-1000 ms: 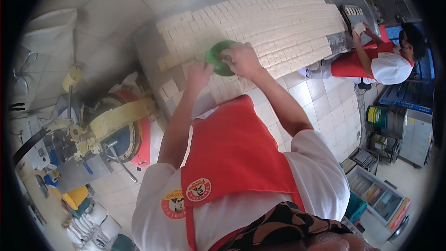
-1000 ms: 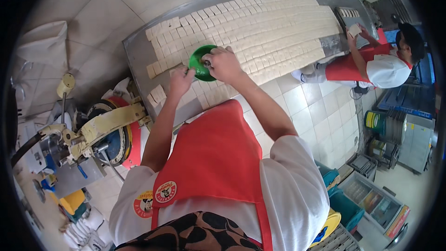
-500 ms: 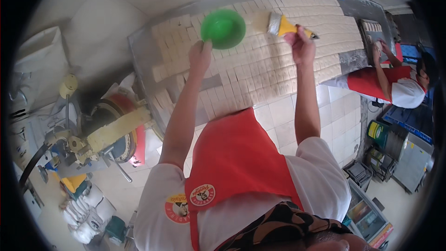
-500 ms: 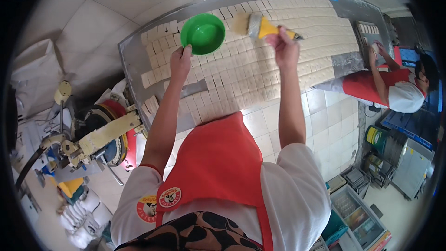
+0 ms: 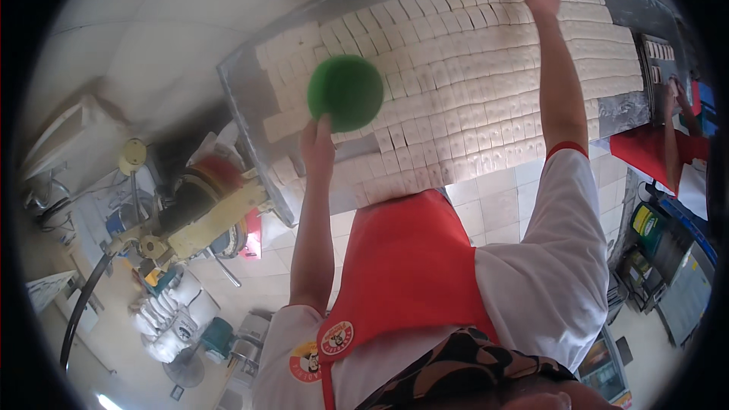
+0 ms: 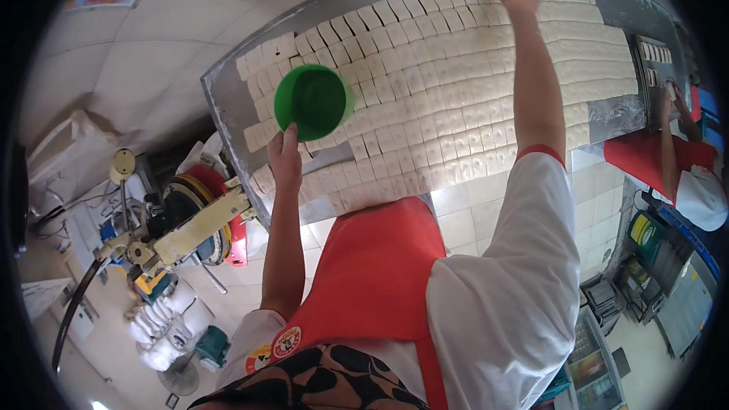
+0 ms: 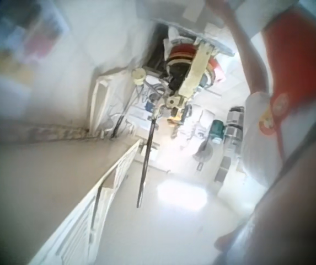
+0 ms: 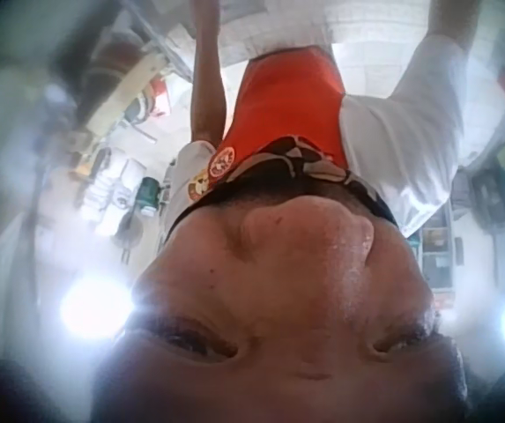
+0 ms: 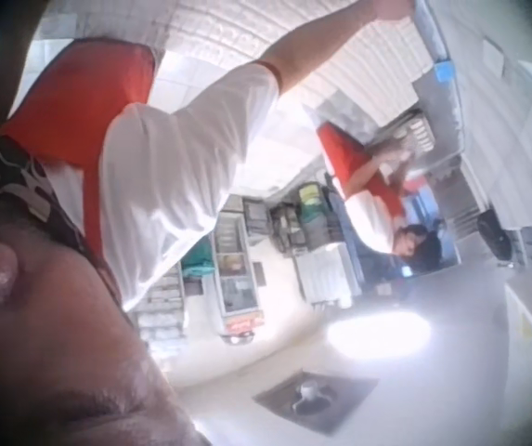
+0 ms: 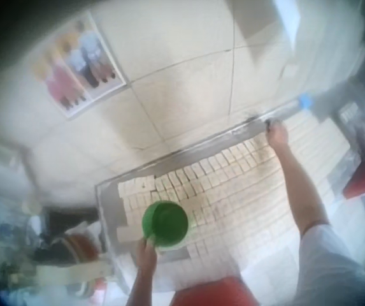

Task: The person cuts a large sheet of dough into small squares using a pastry wheel and then brushes the squares with a liquid from a bowl using a pastry brush.

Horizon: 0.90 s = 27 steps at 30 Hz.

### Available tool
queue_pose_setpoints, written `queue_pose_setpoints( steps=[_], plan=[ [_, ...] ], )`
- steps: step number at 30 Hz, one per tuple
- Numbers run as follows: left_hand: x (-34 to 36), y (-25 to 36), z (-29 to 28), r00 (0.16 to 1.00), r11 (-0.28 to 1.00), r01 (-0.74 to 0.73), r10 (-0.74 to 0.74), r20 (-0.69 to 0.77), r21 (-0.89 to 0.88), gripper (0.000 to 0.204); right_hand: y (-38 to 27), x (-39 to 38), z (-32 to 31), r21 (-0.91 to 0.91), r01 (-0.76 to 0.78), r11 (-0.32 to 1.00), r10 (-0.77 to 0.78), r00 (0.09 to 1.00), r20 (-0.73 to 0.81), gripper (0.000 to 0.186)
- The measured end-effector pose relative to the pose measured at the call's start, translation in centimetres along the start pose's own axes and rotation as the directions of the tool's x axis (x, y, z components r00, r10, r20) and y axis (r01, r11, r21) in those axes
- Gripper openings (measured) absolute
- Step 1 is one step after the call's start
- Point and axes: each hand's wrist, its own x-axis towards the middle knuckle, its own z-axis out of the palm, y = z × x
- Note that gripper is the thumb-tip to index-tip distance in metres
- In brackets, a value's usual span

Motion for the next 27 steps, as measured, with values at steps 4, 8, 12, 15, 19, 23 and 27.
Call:
queue_pose_setpoints(
  steps=[4,8,12,15,19,23,27],
  plan=[
    [-0.1,-0.2,-0.4,1.000,0.999,-0.007,0.007,-0.018,0.048,0.032,-16.4,-6.4,1.3,0.214,0.292,0.932,-0.335,0.919,0.209,0.021],
    [0.1,0.5,0.0,0.997,0.997,-0.073,0.073,-0.016,0.017,0.030,-25.3,-8.9,-3.6,0.456,0.311,0.833,-0.440,0.874,0.207,0.030],
    [-0.9,1.4,-0.5,0.997,0.996,-0.076,0.077,-0.012,0.042,0.029,-10.0,-2.9,0.5,0.639,-0.409,0.652,0.083,0.875,0.476,0.042],
    [-1.9,0.4,-2.6,0.996,0.988,-0.092,0.089,0.031,0.127,0.037,4.9,2.1,-0.9,0.114,-0.354,0.928,0.322,0.918,0.234,0.045],
    [-2.9,-1.8,-2.8,0.992,0.994,-0.098,0.102,-0.068,0.056,0.027,6.9,0.5,-0.6,0.052,-0.072,0.996,0.062,0.982,0.181,0.034],
    [-2.5,-2.4,-2.9,0.991,0.959,-0.130,0.123,0.042,0.253,0.029,-8.1,-9.6,-4.4,0.486,0.309,0.818,-0.434,0.885,0.167,0.027],
    [-1.6,-0.5,-0.2,0.975,0.926,-0.216,0.222,0.018,0.310,0.037,-18.8,-12.3,-18.7,0.984,-0.180,0.001,-0.116,0.977,0.179,0.020]
  ],
)
